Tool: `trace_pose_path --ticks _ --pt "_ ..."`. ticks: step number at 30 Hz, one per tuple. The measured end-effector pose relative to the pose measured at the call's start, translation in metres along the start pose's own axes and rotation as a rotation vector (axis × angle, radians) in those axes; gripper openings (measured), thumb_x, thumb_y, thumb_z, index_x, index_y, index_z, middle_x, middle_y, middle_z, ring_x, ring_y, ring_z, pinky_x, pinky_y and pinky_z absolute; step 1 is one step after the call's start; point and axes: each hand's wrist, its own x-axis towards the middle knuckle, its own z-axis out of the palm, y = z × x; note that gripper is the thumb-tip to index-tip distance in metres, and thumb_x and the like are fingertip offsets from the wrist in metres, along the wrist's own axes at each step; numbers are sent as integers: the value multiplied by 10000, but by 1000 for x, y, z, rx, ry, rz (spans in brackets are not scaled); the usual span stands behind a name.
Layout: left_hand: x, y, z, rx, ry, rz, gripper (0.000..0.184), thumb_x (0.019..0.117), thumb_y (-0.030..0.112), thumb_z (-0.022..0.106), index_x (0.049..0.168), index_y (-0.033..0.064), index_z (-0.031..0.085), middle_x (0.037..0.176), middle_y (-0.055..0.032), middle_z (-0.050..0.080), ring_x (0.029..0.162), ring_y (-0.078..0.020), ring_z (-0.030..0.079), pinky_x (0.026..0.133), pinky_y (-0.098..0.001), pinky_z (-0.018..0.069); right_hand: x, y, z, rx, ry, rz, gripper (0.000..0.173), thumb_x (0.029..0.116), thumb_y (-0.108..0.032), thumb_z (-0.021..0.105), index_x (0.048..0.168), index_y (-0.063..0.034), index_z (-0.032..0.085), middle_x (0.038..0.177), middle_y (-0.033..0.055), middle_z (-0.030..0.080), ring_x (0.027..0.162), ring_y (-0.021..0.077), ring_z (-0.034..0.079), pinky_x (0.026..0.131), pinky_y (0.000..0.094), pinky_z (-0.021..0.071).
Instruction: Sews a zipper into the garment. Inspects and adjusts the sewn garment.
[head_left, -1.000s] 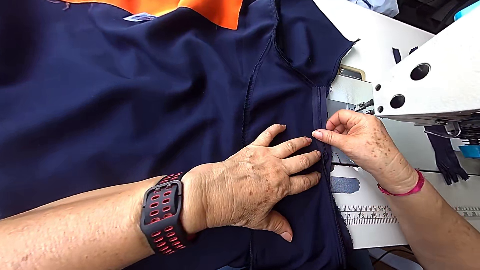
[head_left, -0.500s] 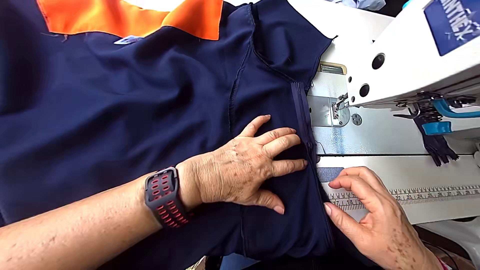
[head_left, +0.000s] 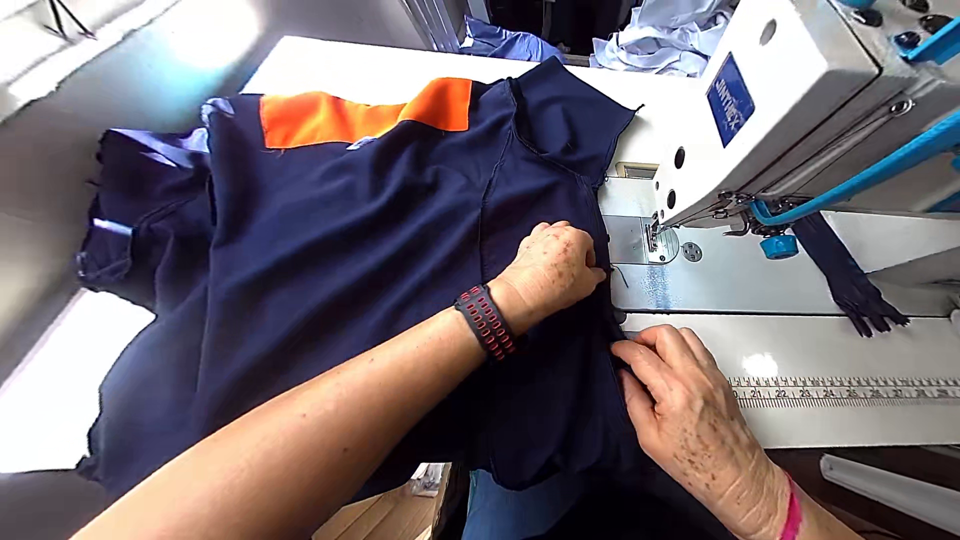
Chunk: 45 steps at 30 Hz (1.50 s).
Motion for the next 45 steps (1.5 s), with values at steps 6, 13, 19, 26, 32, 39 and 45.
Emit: trace_pose_path --ticks 6,13,19,26,32,39,45 --pt "-6 -21 11 -90 193 141 142 951 134 692 890 41 781 870 -116 680 896 -260 648 791 -454 504 2 34 -20 323 -82 177 201 926 -333 627 909 -218 792 873 -82 673 774 -2 610 646 155 497" --pt "-16 -25 11 -250 298 176 113 949 91 685 878 56 766 831 -15 660 783 -77 613 706 -255 486 66 29 -8 518 -103 195 308 935 -83 584 1221 -41 689 1093 78 673 752 73 628 639 213 534" --pt "-16 -31 7 -475 287 120 92 955 78 683 868 66 712 771 20 639 701 -22 583 639 -196 465 99 15 15 682 -82 316 114 939 -99 685 1038 -45 704 815 38 711 640 78 651 586 252 544" --pt "-17 -30 0 -718 201 140 218 989 80 614 773 62 640 630 8 572 570 -42 523 528 -204 394 107 12 7 807 -92 419 50 918 -82 735 882 -75 702 673 -18 657 502 28 557 464 174 455" --pt "-19 -32 -3 -704 189 89 328 1001 90 626 675 62 602 547 7 490 492 -52 434 472 -211 307 101 8 3 829 -90 394 79 932 -38 680 1005 -65 688 769 -8 680 598 30 609 538 167 504" --pt "-22 -22 -11 -802 146 -61 374 1013 100 612 643 60 584 545 -7 480 486 -72 417 466 -214 295 82 1 13 140 188 -134 140 819 -146 623 858 -105 751 848 29 649 814 149 627 681 261 508" --pt "-22 -31 -6 -928 160 61 370 1009 81 591 642 76 545 552 7 474 498 -55 420 473 -200 302 92 5 13 223 91 30 272 776 -166 724 1017 -45 695 863 58 659 721 157 623 609 297 511"
